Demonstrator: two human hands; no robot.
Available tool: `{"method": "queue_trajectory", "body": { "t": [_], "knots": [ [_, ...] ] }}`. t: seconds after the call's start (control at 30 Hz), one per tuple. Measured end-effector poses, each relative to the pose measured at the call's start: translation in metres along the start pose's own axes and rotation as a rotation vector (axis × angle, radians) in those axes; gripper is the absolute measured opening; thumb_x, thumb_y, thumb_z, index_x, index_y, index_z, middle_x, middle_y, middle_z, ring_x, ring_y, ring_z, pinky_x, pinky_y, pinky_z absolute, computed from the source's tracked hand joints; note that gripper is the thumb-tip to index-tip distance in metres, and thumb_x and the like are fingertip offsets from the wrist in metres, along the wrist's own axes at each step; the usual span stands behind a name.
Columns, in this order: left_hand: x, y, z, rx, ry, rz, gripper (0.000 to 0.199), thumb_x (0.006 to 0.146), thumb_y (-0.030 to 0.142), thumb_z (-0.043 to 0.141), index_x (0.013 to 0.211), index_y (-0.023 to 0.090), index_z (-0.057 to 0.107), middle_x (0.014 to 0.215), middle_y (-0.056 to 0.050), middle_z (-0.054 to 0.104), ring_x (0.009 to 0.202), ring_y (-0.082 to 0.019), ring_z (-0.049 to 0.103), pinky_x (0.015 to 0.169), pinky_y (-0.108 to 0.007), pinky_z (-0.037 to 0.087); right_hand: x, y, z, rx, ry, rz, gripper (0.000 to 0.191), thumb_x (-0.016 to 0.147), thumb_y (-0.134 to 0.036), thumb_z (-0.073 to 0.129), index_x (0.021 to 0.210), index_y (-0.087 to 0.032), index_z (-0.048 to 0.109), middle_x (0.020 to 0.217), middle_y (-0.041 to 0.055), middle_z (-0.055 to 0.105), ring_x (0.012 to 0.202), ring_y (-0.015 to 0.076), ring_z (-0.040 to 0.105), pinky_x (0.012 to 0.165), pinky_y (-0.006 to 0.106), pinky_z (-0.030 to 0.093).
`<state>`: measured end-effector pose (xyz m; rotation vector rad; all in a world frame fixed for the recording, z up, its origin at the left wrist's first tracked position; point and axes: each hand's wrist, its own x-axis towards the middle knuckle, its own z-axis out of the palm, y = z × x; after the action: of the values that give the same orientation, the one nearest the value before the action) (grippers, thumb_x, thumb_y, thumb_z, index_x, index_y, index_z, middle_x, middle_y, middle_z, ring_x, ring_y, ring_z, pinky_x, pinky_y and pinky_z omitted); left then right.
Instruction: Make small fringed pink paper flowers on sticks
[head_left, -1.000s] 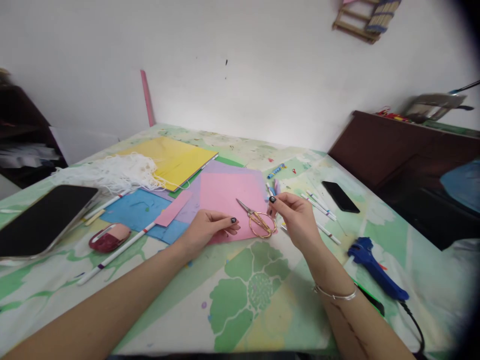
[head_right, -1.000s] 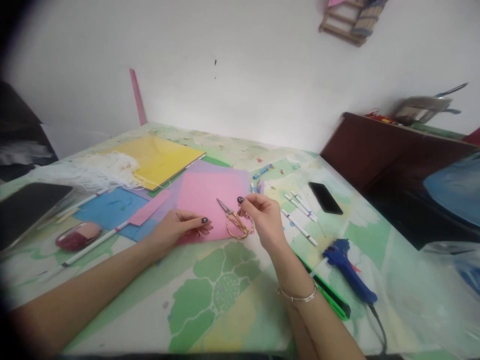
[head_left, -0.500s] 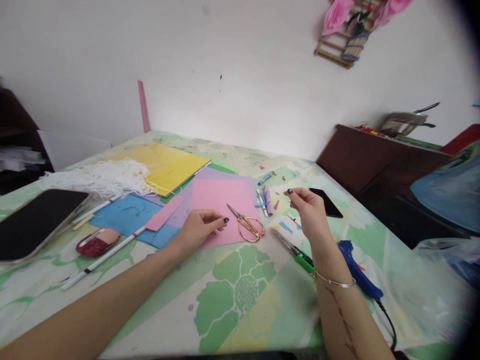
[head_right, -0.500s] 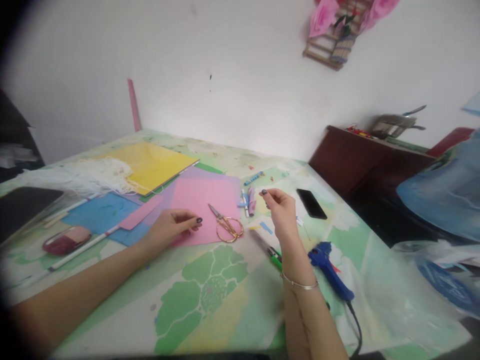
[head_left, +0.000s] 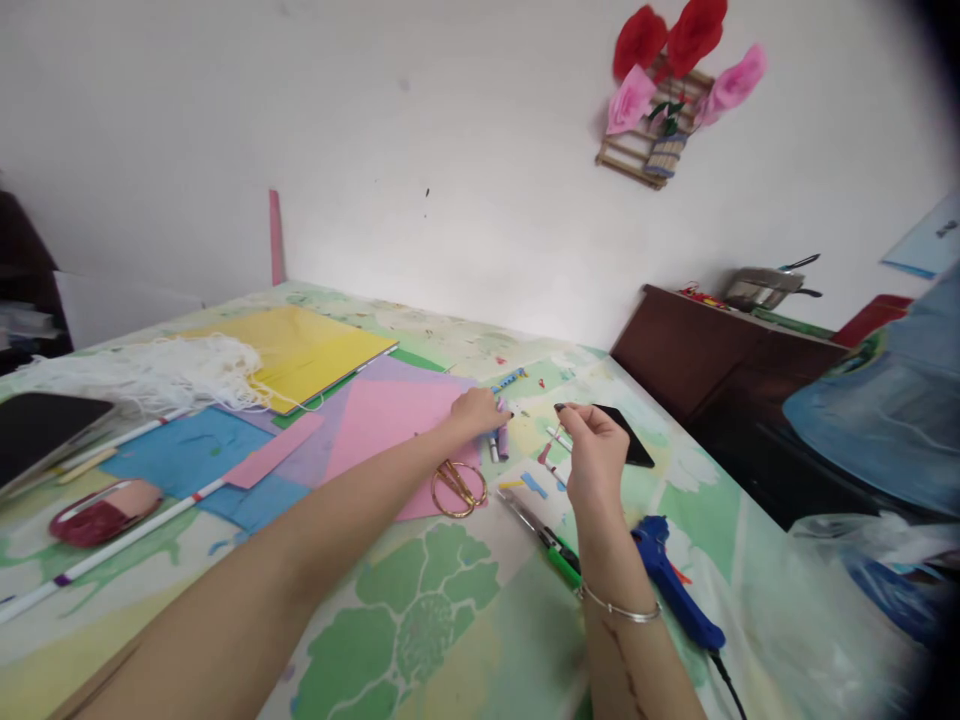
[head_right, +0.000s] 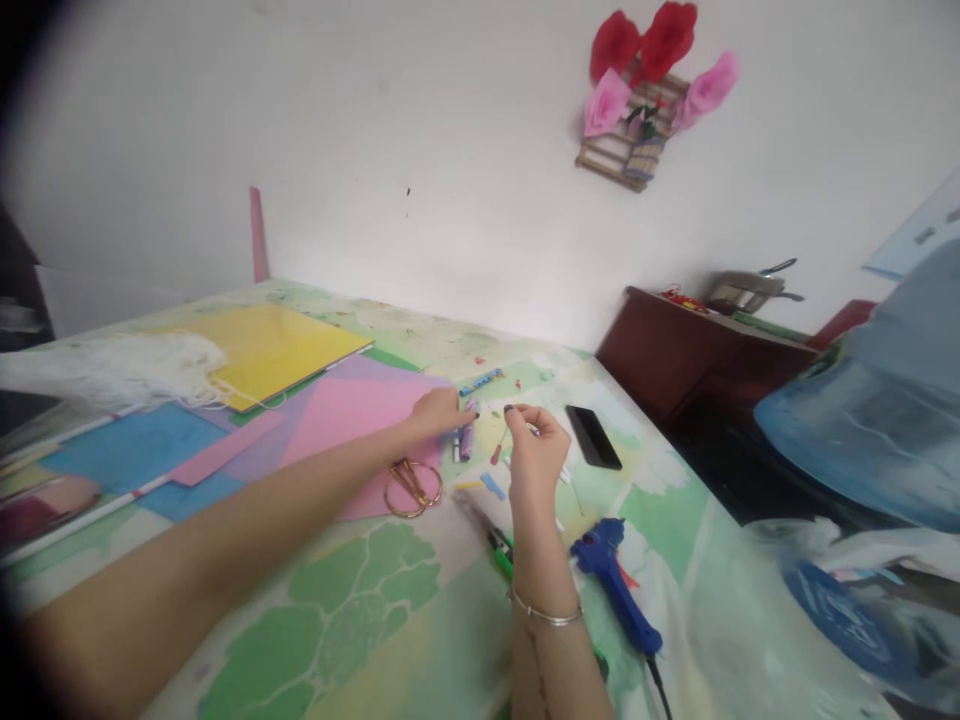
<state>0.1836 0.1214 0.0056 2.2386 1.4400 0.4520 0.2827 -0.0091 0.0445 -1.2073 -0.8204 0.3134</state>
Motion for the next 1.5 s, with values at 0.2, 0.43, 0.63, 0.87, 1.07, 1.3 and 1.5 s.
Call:
{"method": "queue_trajectory", "body": {
  "t": [0.2, 0.43, 0.63, 0.87, 1.07, 1.3, 1.5],
  "knots": [
    [0.024, 0.004, 0.014, 0.096, -0.08, -0.081, 0.031, 0.086, 0.034, 0.055, 0.111, 0.015, 0.056, 0.111, -0.009, 0.058, 0.098, -0.021, 0.058, 0.083, -0.041, 0.049, -0.002, -0.006, 0.001, 0.013, -0.01, 0.015, 0.017, 0.062, -0.024, 0.065, 0.051, -0.017, 0.054, 0.06, 0.0003, 0.059, 0.063, 0.0149, 0.056, 0.062, 0.027, 0.043],
    [0.029, -0.003, 0.005, 0.084, -0.151, -0.121, 0.031, 0.086, 0.032, 0.056, 0.112, 0.015, 0.055, 0.11, -0.008, 0.058, 0.096, -0.021, 0.059, 0.079, -0.039, 0.05, -0.008, -0.011, 0.002, -0.017, -0.053, 0.045, 0.021, 0.064, -0.025, 0.063, 0.049, -0.02, 0.05, 0.049, -0.0016, 0.053, 0.046, 0.0119, 0.045, 0.044, 0.025, 0.036],
    [0.023, 0.001, 0.002, 0.005, -0.135, -0.117, 0.031, 0.086, 0.032, 0.055, 0.112, 0.015, 0.055, 0.112, -0.008, 0.058, 0.098, -0.022, 0.058, 0.082, -0.041, 0.049, -0.011, -0.007, 0.007, -0.021, -0.09, 0.04, 0.023, 0.065, -0.025, 0.063, 0.048, -0.02, 0.048, 0.049, -0.002, 0.054, 0.045, 0.0105, 0.044, 0.042, 0.023, 0.034],
    [0.018, 0.007, -0.008, -0.273, -0.164, -0.109, 0.029, 0.086, 0.031, 0.056, 0.109, 0.014, 0.057, 0.109, -0.008, 0.059, 0.095, -0.021, 0.059, 0.08, -0.04, 0.05, -0.009, -0.002, 0.004, -0.028, -0.102, 0.068, 0.025, 0.067, -0.032, 0.064, 0.052, -0.02, 0.048, 0.05, -0.0033, 0.054, 0.035, 0.0079, 0.036, 0.033, 0.024, 0.026],
    [-0.038, -0.038, -0.045, -0.747, -0.222, 0.071, 0.031, 0.083, 0.037, 0.054, 0.092, 0.009, 0.064, 0.095, -0.011, 0.064, 0.084, -0.017, 0.061, 0.074, -0.029, 0.048, -0.01, 0.003, 0.008, -0.028, -0.178, 0.09, 0.027, 0.068, -0.039, 0.066, 0.058, -0.018, 0.054, 0.055, -0.0013, 0.058, 0.032, 0.0068, 0.036, 0.03, 0.023, 0.025],
    [-0.116, -0.094, -0.078, -1.056, -0.246, 0.128, 0.031, 0.078, 0.038, 0.054, 0.094, 0.014, 0.065, 0.089, -0.009, 0.064, 0.077, -0.016, 0.059, 0.073, -0.031, 0.046, -0.032, -0.008, 0.028, 0.015, -0.449, 0.016, 0.027, 0.071, -0.043, 0.065, 0.065, -0.017, 0.063, 0.067, 0.0031, 0.064, 0.057, 0.0136, 0.056, 0.057, 0.026, 0.045],
    [-0.147, -0.119, -0.092, -1.104, -0.247, 0.152, 0.027, 0.081, 0.039, 0.056, 0.094, 0.016, 0.063, 0.091, -0.007, 0.062, 0.085, -0.017, 0.058, 0.08, -0.031, 0.044, -0.043, -0.023, 0.061, 0.027, -0.655, -0.035, 0.017, 0.069, -0.033, 0.067, 0.078, -0.018, 0.068, 0.078, 0.0047, 0.068, 0.076, 0.0177, 0.062, 0.073, 0.031, 0.047]
  ]
}}
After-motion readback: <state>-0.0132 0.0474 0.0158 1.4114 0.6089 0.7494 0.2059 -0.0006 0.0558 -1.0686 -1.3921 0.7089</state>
